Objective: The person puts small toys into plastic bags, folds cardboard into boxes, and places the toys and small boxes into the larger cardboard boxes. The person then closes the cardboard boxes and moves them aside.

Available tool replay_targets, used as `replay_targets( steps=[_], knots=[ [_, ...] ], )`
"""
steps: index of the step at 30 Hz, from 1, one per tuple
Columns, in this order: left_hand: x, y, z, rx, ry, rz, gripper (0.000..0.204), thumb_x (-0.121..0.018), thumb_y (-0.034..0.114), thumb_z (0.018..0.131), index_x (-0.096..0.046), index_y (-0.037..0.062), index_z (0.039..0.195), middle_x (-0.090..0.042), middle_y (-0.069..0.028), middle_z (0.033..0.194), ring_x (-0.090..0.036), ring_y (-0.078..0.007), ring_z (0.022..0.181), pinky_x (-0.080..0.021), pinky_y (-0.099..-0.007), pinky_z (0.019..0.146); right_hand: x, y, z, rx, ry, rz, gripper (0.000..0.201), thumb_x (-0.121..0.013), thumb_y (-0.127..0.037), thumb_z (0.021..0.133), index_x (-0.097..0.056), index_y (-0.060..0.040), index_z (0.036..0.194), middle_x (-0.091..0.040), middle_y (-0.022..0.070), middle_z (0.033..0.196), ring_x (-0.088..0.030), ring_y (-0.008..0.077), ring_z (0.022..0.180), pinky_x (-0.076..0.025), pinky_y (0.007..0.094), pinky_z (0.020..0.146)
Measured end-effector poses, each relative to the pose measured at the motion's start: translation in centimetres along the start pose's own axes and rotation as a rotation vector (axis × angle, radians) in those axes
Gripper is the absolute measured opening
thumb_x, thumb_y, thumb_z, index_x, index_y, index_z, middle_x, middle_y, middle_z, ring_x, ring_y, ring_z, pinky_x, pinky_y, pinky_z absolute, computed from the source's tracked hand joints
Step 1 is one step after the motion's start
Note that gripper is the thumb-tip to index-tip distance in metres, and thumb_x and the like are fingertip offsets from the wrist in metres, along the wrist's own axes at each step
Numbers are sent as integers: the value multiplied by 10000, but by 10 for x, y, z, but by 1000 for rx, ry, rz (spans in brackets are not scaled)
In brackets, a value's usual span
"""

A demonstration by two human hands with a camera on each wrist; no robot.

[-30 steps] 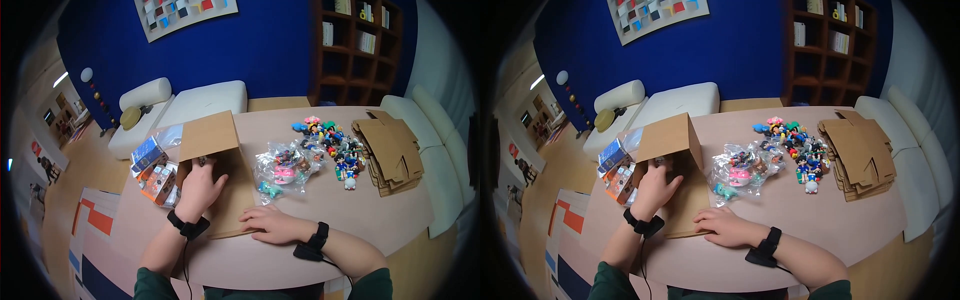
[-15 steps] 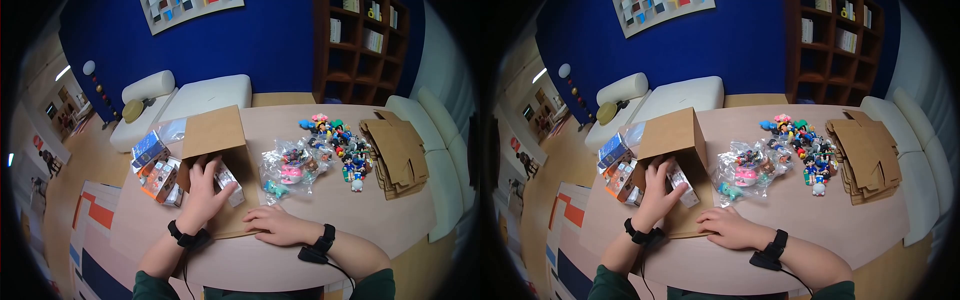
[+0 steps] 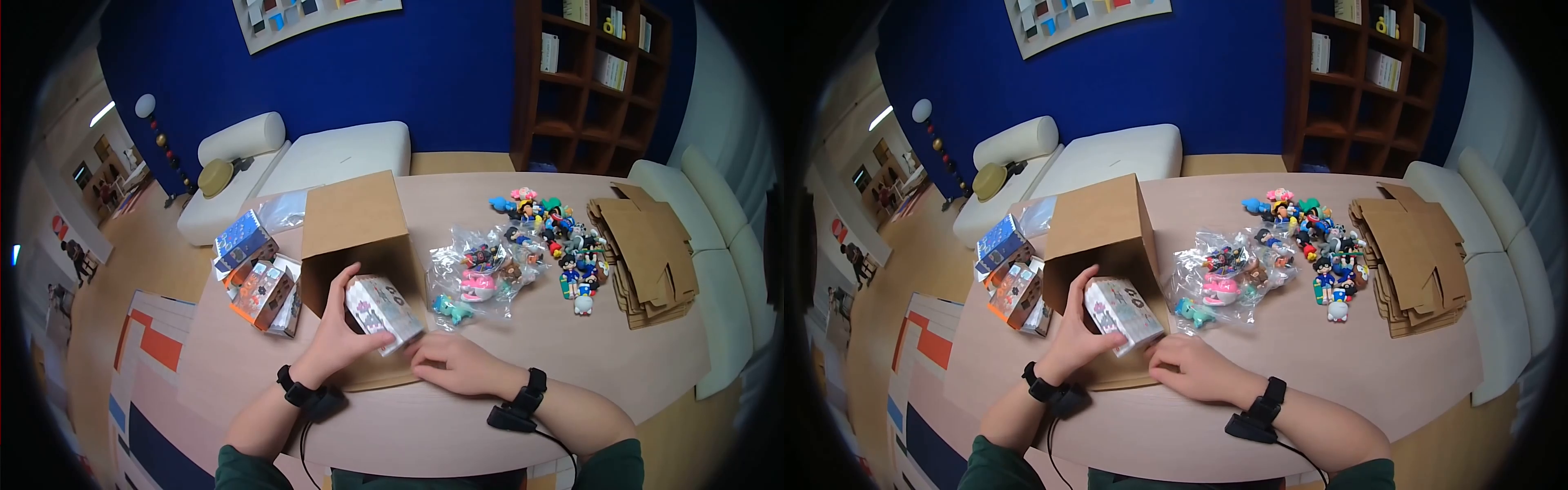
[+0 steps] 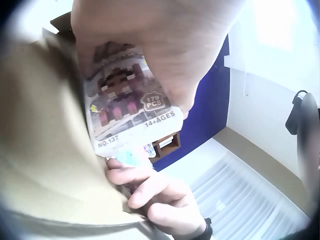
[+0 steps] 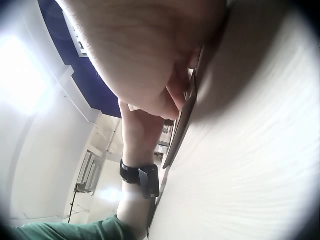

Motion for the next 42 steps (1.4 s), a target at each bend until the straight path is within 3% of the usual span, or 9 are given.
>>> replay_targets(
  steps=[3, 6, 16, 21, 26, 29, 31, 35, 42],
  knots=[
    [-5, 5, -2, -113, -48, -187, 1091, -920, 117, 688, -218, 73, 1522, -419, -151, 1436, -453, -249, 1355, -378, -407, 1150, 13, 6, -2, -233, 135, 42, 192, -701, -202, 925, -631, -40, 1002, -699, 99, 1064, -676, 283, 987, -505, 405, 878],
    [6, 11, -1, -322, -9, -273, 774, -877, 36, 727, -374, 104, 1311, -415, -120, 1409, -365, -285, 1443, -302, -435, 1199, 21, 19, -10, -362, 337, 332, 306, -724, -240, 954, -556, -18, 1083, -673, 107, 1043, -674, 174, 1013, -537, 332, 864],
    [6, -6, -1, -272, -18, -283, 726, -839, 33, 754, -367, 135, 1295, -365, -91, 1437, -373, -242, 1413, -367, -427, 1162, 18, 50, -16, -359, 477, 759, 243, -645, -170, 1008, -508, -30, 1150, -593, 84, 1209, -650, 140, 1066, -538, 322, 910],
    [-12, -5, -7, -220, -26, -423, 782, -821, -24, 759, -325, 99, 1351, -282, -98, 1486, -316, -248, 1446, -356, -444, 1166, 27, 47, -16, -382, 556, 942, 389, -678, -51, 953, -423, -46, 1246, -502, 93, 1261, -633, 158, 1086, -544, 275, 917],
    [-26, -23, -13, 6, -201, -477, 479, -528, 224, 1061, -345, 55, 1470, -455, -116, 1471, -446, -195, 1373, -374, -379, 1144, 30, 19, -7, -305, 506, 770, 517, -713, -6, 902, -398, -40, 1310, -502, 104, 1320, -626, 195, 1127, -543, 319, 942],
    [-33, -55, -24, 170, -245, -617, 525, -531, 299, 1063, -353, 41, 1485, -455, -107, 1485, -428, -188, 1390, -367, -379, 1143, 19, 12, -7, -301, 388, 680, 600, -769, -58, 876, -384, -26, 1336, -502, 119, 1291, -643, 219, 1116, -553, 317, 886],
    [-37, -48, -24, 88, -315, -575, 586, -559, 325, 1051, -328, 36, 1505, -462, -99, 1489, -440, -188, 1380, -369, -385, 1142, 19, 0, -8, -276, 320, 298, 654, -813, -94, 845, -387, -32, 1336, -519, 124, 1272, -644, 209, 1100, -538, 333, 912],
    [-32, -22, -17, -73, -152, -332, 591, -614, 226, 1023, -308, 47, 1497, -496, -93, 1452, -497, -204, 1341, -409, -394, 1114, 27, -2, -10, -125, 463, 360, 700, -866, -140, 802, -416, -43, 1330, -516, 127, 1282, -586, 211, 1153, -482, 356, 993],
    [-36, -32, -13, 135, -94, -729, 541, -486, 202, 1070, -245, 99, 1543, -466, -145, 1474, -491, -288, 1376, -469, -465, 1115, 35, -26, -3, 11, 343, 215, 792, -826, -148, 827, -428, -117, 1512, -478, 106, 1315, -549, 228, 1147, -469, 351, 1004]
  ],
)
Point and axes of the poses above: each hand's wrist, its own z-axis towards the middle knuckle, its own x-axis out of the back of the hand, y = z × x, the point moved 8 cm from there along z, towards the middle knuckle
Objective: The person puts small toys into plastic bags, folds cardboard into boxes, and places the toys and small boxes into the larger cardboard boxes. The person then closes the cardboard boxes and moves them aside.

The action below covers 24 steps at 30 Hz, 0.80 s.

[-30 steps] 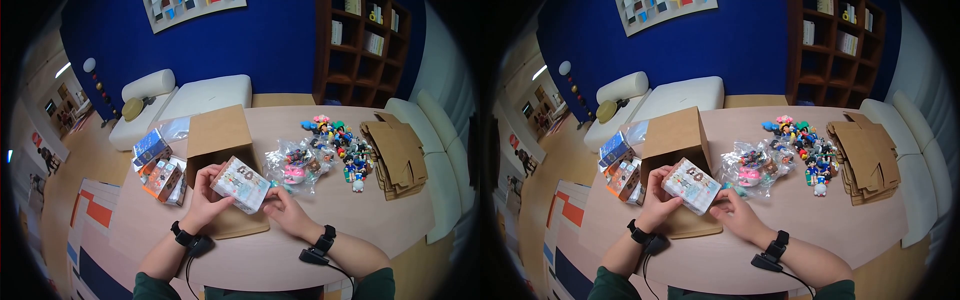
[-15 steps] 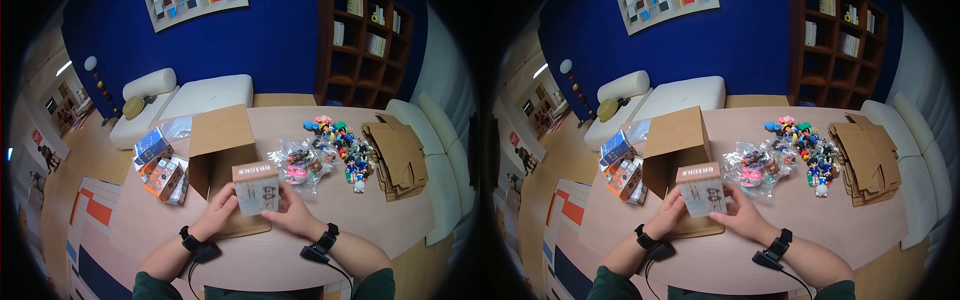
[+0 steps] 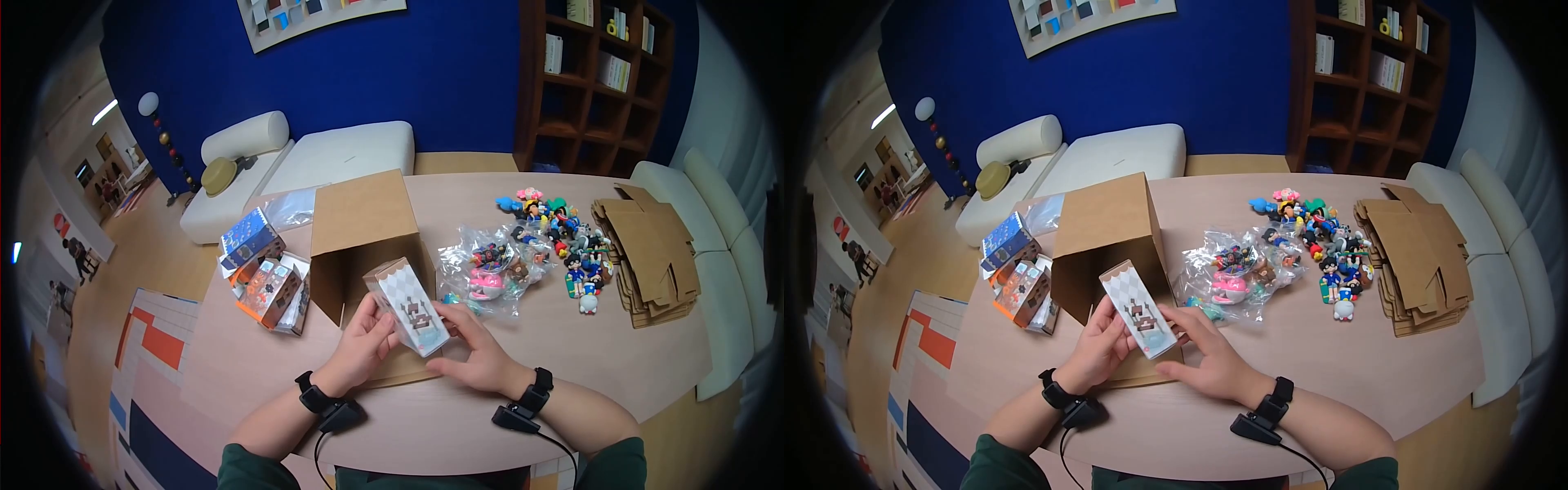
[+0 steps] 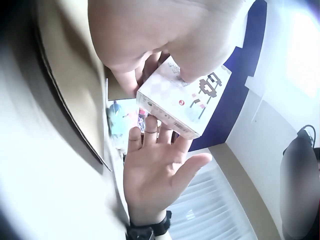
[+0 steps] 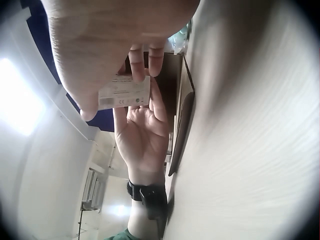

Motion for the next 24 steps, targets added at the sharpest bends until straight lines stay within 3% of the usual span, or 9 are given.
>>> replay_targets(
  steps=[5, 7, 15, 17, 19, 20, 21, 23, 24],
  knots=[
    [-2, 4, -5, 44, 119, 50, 503, -427, 198, 1083, -266, 88, 1546, -506, -147, 1447, -564, -272, 1294, -484, -444, 1093, -5, 7, -3, -13, -87, 5, 688, -765, -104, 876, -479, -126, 1502, -466, 102, 1299, -526, 223, 1168, -452, 353, 1037],
    [7, -12, -5, 191, 48, -158, 498, -419, 185, 1080, -284, 117, 1554, -485, -126, 1474, -533, -236, 1323, -466, -400, 1100, -18, -3, -4, 157, -197, -79, 636, -747, -92, 887, -520, -129, 1481, -453, 98, 1274, -517, 221, 1178, -438, 344, 1050],
    [5, -23, -8, 317, -33, -156, 582, -276, 479, 1097, -360, 108, 1538, -514, -128, 1460, -569, -246, 1280, -466, -410, 1089, -21, 0, -5, 20, -235, -76, 612, -737, -177, 906, -507, -130, 1471, -433, 116, 1290, -423, 290, 1285, -348, 388, 1127],
    [7, -26, -9, 368, -73, -162, 597, -443, 501, 1057, -389, 93, 1490, -536, -94, 1421, -552, -216, 1294, -464, -384, 1084, -20, 1, -6, 22, -259, -63, 626, -746, -196, 903, -477, -96, 1459, -417, 145, 1363, -421, 274, 1326, -378, 389, 1107],
    [-8, -4, -4, 160, -205, -16, 589, -679, 386, 973, -417, 84, 1405, -563, -62, 1346, -556, -179, 1267, -462, -350, 1066, -16, 1, -4, -23, -202, -8, 610, -739, -194, 915, -466, -75, 1448, -452, 147, 1363, -460, 255, 1310, -407, 383, 1086],
    [2, -2, -1, 165, -85, 4, 649, -840, 252, 852, -427, 81, 1324, -573, -48, 1276, -558, -143, 1226, -462, -328, 1043, -12, 4, -3, -66, -145, 47, 595, -731, -192, 928, -455, -55, 1436, -487, 149, 1363, -499, 237, 1294, -436, 377, 1064],
    [3, 11, 0, 44, -7, 127, 647, -864, 170, 813, -441, 75, 1293, -575, -56, 1251, -564, -142, 1192, -465, -320, 1028, -12, 6, -3, -66, -144, 46, 595, -731, -192, 928, -455, -55, 1436, -487, 149, 1363, -499, 237, 1294, -436, 377, 1064],
    [4, 32, 1, -79, 32, 456, 671, -890, 95, 753, -446, 72, 1255, -565, -60, 1244, -553, -147, 1200, -460, -315, 1033, 0, 31, -5, -329, 56, 339, 567, -705, -169, 955, -433, -23, 1431, -579, 122, 1300, -588, 192, 1197, -487, 356, 1011],
    [0, 40, -1, -106, 73, 484, 658, -885, 57, 734, -454, 68, 1230, -555, -77, 1259, -540, -166, 1217, -455, -322, 1034, 8, 22, -2, -277, 83, 271, 446, -623, -62, 987, -477, -15, 1406, -582, 83, 1310, -582, 172, 1217, -468, 344, 1044]
  ],
)
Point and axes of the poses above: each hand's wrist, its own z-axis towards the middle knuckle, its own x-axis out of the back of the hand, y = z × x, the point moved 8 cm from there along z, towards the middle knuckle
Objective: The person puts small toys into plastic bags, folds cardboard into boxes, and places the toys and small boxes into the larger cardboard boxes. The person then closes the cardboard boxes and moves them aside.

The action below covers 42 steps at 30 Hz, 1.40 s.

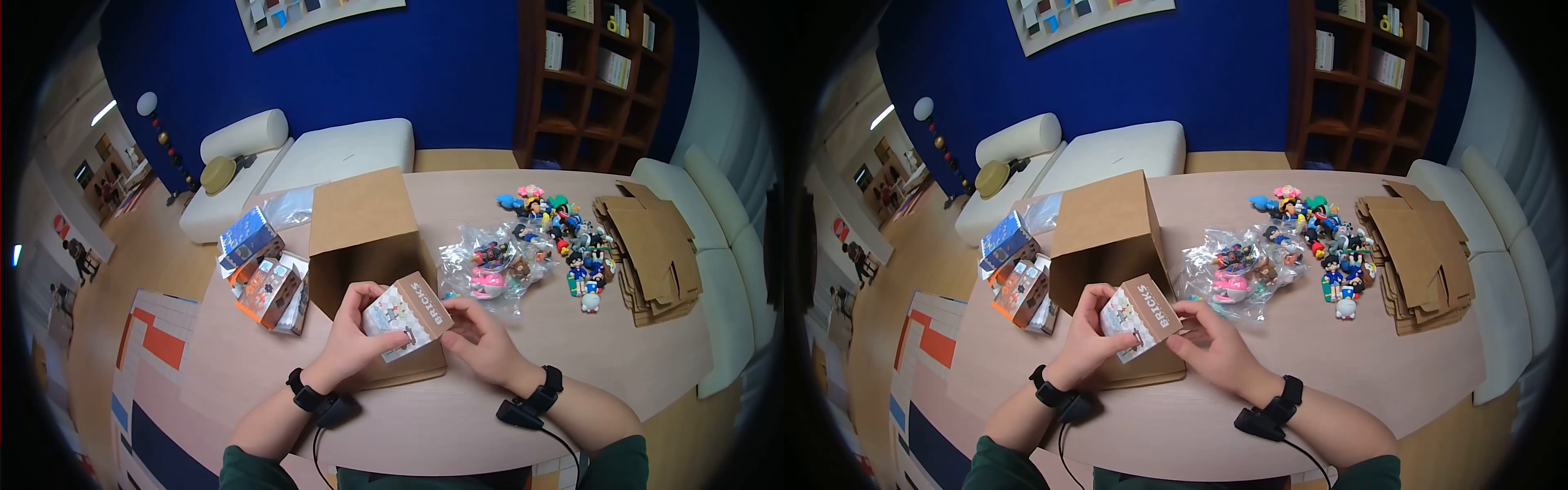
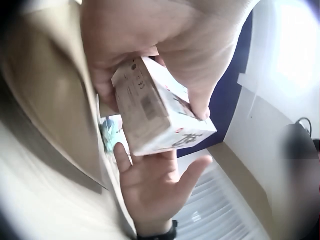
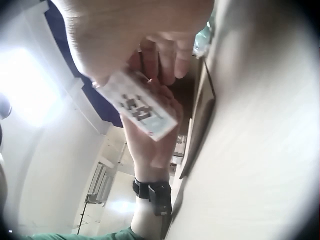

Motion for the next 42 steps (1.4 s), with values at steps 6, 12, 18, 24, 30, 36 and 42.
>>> replay_targets(
  steps=[6, 12, 18, 24, 30, 36, 42],
  knots=[
    [-3, 18, 0, -312, -37, 301, 647, -922, 149, 717, -492, 63, 1193, -562, -122, 1284, -547, -237, 1223, -464, -380, 1022, 9, -19, 1, 50, 103, -181, 385, -676, -97, 947, -579, -17, 1312, -667, 107, 1181, -670, 175, 1029, -551, 323, 887],
    [-9, 36, -7, -441, 10, 677, 707, -932, 238, 677, -562, 67, 1255, -579, -137, 1264, -552, -331, 1189, -469, -420, 995, 2, -29, 2, 78, 35, -375, 459, -776, -89, 868, -570, -18, 1273, -602, 101, 1292, -622, 175, 1140, -538, 322, 915],
    [-15, 45, -9, -485, 21, 816, 720, -918, 217, 683, -599, 63, 1310, -577, -128, 1256, -542, -325, 1182, -472, -415, 987, 4, -5, 4, -23, 57, -315, 545, -805, -99, 846, -488, -59, 1288, -570, 80, 1285, -595, 172, 1173, -527, 319, 924],
    [-21, 45, -10, -511, -36, 871, 702, -918, 164, 684, -601, 56, 1300, -555, -122, 1255, -556, -303, 1166, -492, -394, 968, 6, -9, 4, -28, 41, -253, 388, -818, -75, 825, -523, -65, 1076, -558, 87, 1251, -606, 184, 1087, -530, 314, 902],
    [-11, 32, -6, -350, 22, 742, 645, -890, 135, 716, -600, 47, 1285, -538, -128, 1177, -571, -301, 1099, -508, -384, 912, 3, -30, 2, 138, 110, -484, 250, -828, -56, 792, -588, -54, 862, -548, 120, 1236, -592, 219, 1020, -528, 326, 834],
    [-7, 29, -5, -393, 16, 732, 548, -887, 113, 709, -598, 43, 1170, -520, -128, 1128, -580, -286, 1056, -519, -368, 873, -13, -49, -3, 455, -69, -730, 298, -829, -143, 778, -673, -42, 1012, -579, 127, 1244, -587, 328, 1030, -526, 399, 835],
    [-13, 28, -6, -409, -31, 730, 548, -873, 33, 663, -597, 46, 1136, -528, -115, 1105, -571, -269, 1031, -504, -345, 857, -20, -62, -8, 433, -79, -815, 275, -797, -194, 805, -681, -60, 1014, -627, 123, 1152, -584, 336, 1001, -521, 409, 833]
  ],
)
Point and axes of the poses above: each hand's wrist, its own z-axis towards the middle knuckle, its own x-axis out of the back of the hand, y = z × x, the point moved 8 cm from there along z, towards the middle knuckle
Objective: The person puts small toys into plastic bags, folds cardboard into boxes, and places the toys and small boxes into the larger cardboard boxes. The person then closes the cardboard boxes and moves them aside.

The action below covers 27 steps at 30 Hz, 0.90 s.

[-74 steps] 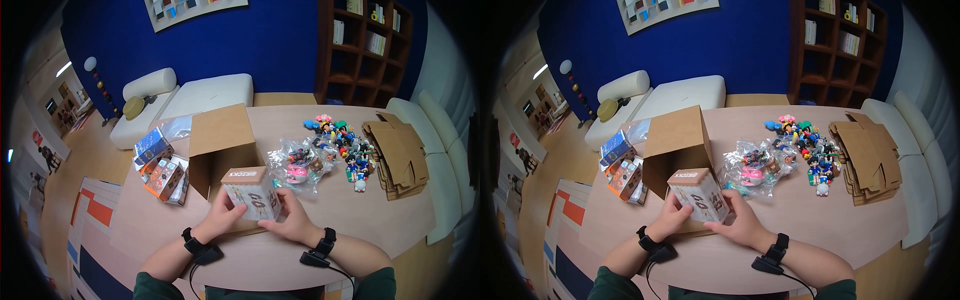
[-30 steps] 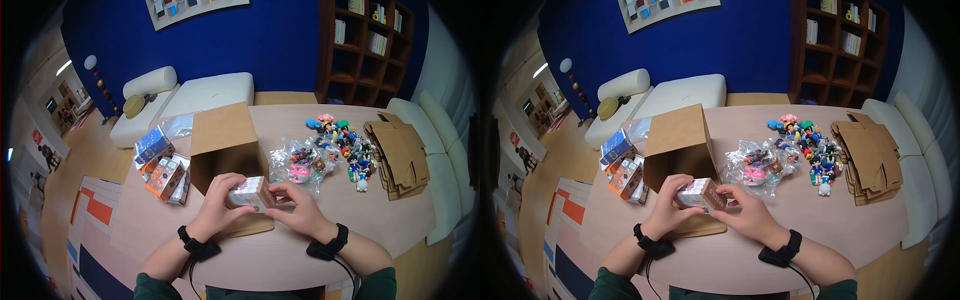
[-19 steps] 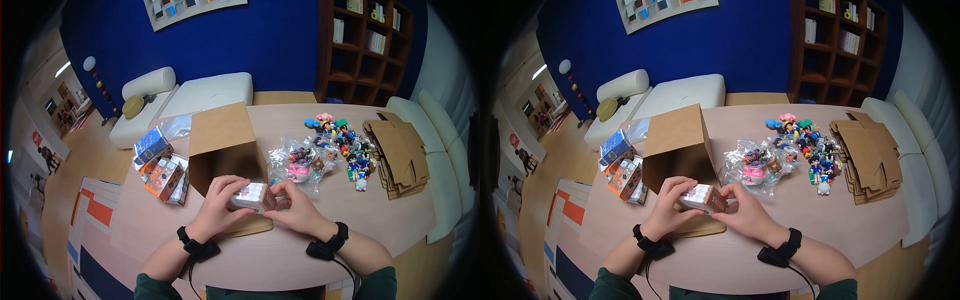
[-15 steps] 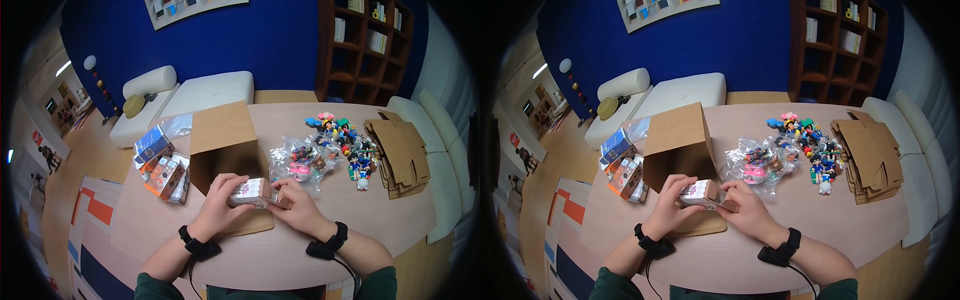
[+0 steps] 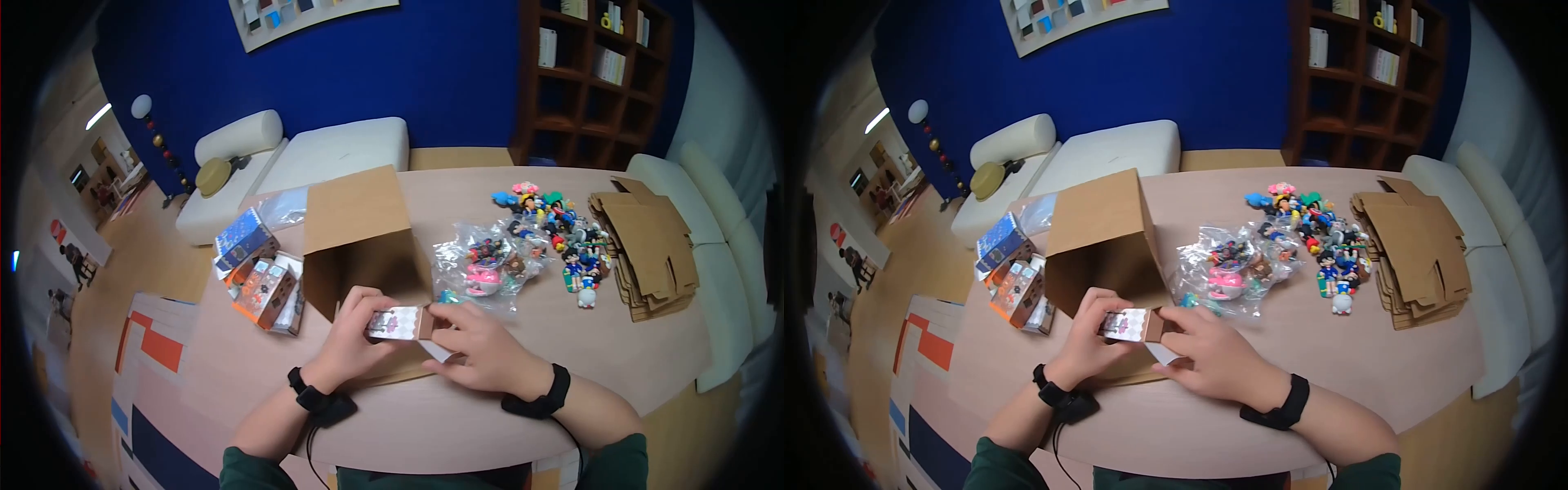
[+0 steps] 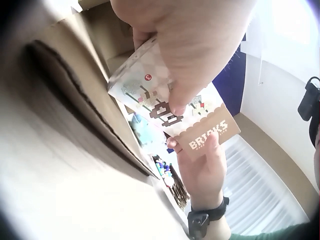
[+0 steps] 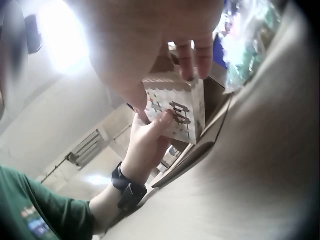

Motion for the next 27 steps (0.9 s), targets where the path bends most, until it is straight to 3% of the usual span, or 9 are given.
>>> replay_targets(
  steps=[4, 8, 14, 16, 20, 22, 23, 25, 27],
  knots=[
    [-5, 15, 0, -69, -38, 50, 512, -855, 34, 671, -629, 46, 1130, -541, -126, 1095, -584, -293, 1013, -510, -362, 830, -12, 7, -8, -60, -74, -240, 311, -755, -310, 858, -681, -82, 1057, -636, 97, 990, -575, 328, 931, -479, 420, 843],
    [-6, 18, 2, -68, -48, 91, 479, -830, 49, 689, -651, 48, 1134, -558, -135, 1088, -579, -316, 1015, -503, -382, 840, -18, 16, -11, -73, -172, -296, 328, -740, -334, 868, -680, -94, 1083, -625, 91, 967, -565, 319, 933, -444, 425, 906],
    [-7, 22, 2, -78, -126, 153, 475, -826, 54, 694, -651, 47, 1136, -567, -138, 1098, -576, -321, 1019, -507, -394, 849, -30, 35, -18, -238, -354, -89, 339, -718, -350, 877, -704, -92, 1096, -654, 86, 1011, -567, 301, 944, -414, 433, 936],
    [-8, 22, 2, -80, -133, 156, 474, -827, 51, 692, -652, 47, 1132, -569, -137, 1102, -577, -321, 1016, -510, -397, 848, -35, 37, -21, -268, -429, -57, 343, -692, -305, 908, -677, -80, 1166, -624, 99, 1065, -511, 316, 986, -424, 434, 925],
    [0, 9, 3, -49, 12, 75, 507, -868, 67, 682, -614, 41, 1119, -560, -133, 1085, -586, -307, 990, -514, -379, 835, -20, 31, -7, -356, -371, 173, 323, -685, -206, 917, -670, -78, 1213, -639, 85, 1122, -528, 280, 1052, -444, 388, 939],
    [5, -12, 0, 29, 117, -29, 583, -913, 85, 674, -551, 34, 1128, -539, -119, 1088, -586, -260, 980, -509, -348, 834, 17, 26, 6, -391, -6, 453, 284, -704, -156, 894, -671, -36, 1150, -636, 92, 1066, -609, 276, 986, -463, 370, 918],
    [4, -14, -2, 33, 121, -30, 583, -913, 85, 674, -551, 34, 1128, -539, -119, 1088, -586, -260, 980, -509, -348, 834, 17, 29, 7, -391, -11, 453, 284, -704, -156, 894, -671, -36, 1150, -636, 92, 1066, -609, 276, 986, -463, 370, 918],
    [6, -27, -3, 157, 155, -105, 615, -918, 83, 681, -525, 31, 1151, -522, -98, 1111, -579, -220, 986, -505, -326, 842, 59, 28, 2, -204, 456, 342, 286, -690, -113, 900, -641, 37, 1138, -623, 128, 1099, -603, 259, 1051, -466, 352, 959],
    [3, -31, -5, 182, 142, -161, 623, -913, 77, 694, -506, 32, 1163, -505, -77, 1120, -571, -187, 1005, -497, -309, 862, 85, 26, 2, -143, 545, 168, 302, -684, -92, 897, -621, 61, 1150, -609, 148, 1126, -594, 260, 1058, -457, 353, 980]
  ],
)
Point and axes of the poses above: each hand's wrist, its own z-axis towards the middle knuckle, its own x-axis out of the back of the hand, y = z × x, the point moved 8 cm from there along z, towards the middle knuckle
